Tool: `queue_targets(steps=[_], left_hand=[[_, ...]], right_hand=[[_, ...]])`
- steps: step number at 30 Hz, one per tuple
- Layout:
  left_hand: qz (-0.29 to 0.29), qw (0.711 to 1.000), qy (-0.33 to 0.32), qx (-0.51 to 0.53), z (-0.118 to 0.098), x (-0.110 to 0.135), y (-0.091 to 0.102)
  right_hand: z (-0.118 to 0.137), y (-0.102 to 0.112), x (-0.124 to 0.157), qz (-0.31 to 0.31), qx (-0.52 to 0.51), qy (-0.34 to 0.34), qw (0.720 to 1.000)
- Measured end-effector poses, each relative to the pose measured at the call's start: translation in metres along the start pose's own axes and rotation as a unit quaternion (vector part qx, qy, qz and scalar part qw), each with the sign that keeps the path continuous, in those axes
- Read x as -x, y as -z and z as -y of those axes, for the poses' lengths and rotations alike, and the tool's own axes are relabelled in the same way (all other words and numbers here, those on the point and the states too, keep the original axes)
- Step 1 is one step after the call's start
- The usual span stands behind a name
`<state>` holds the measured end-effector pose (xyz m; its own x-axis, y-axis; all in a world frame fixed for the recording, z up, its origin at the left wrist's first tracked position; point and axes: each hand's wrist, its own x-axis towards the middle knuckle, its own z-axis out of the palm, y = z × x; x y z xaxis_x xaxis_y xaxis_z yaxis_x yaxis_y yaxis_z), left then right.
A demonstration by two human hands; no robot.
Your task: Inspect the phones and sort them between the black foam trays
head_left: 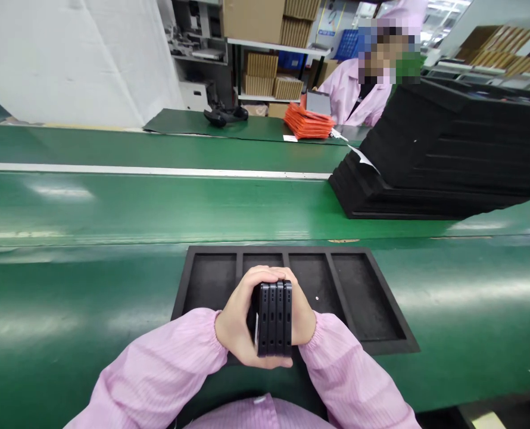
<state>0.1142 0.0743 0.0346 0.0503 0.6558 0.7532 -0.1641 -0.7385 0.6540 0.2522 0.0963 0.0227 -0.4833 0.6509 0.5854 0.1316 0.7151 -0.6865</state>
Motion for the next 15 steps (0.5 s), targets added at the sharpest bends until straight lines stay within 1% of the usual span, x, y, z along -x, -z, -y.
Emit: queue_targets(steps=[2, 3, 5, 11, 15], left_hand=[[-0.032, 0.999, 0.029, 0.028, -0.0022, 0.0035, -0.0039], [-0.039, 0.998, 0.037, 0.042, -0.0036, 0.0045, -0.0057], [-0.035, 0.997, 0.04, 0.056, -0.0065, 0.0044, -0.0082], [-0.023, 0.997, 0.046, 0.06, -0.0098, 0.0007, -0.0087], [-0.028, 0.997, 0.033, 0.065, -0.0102, 0.0023, -0.0097]], right_hand=[[0.001, -0.0012, 0.0016, -0.032, -0.008, 0.038, 0.999], [0.0012, -0.0017, 0.0023, -0.038, -0.01, 0.048, 0.998], [0.001, -0.0021, 0.0031, -0.036, -0.008, 0.06, 0.998], [-0.0005, -0.0002, 0.0036, -0.007, -0.032, 0.043, 0.999], [0.0012, -0.0003, 0.0044, -0.001, -0.02, 0.029, 0.999]])
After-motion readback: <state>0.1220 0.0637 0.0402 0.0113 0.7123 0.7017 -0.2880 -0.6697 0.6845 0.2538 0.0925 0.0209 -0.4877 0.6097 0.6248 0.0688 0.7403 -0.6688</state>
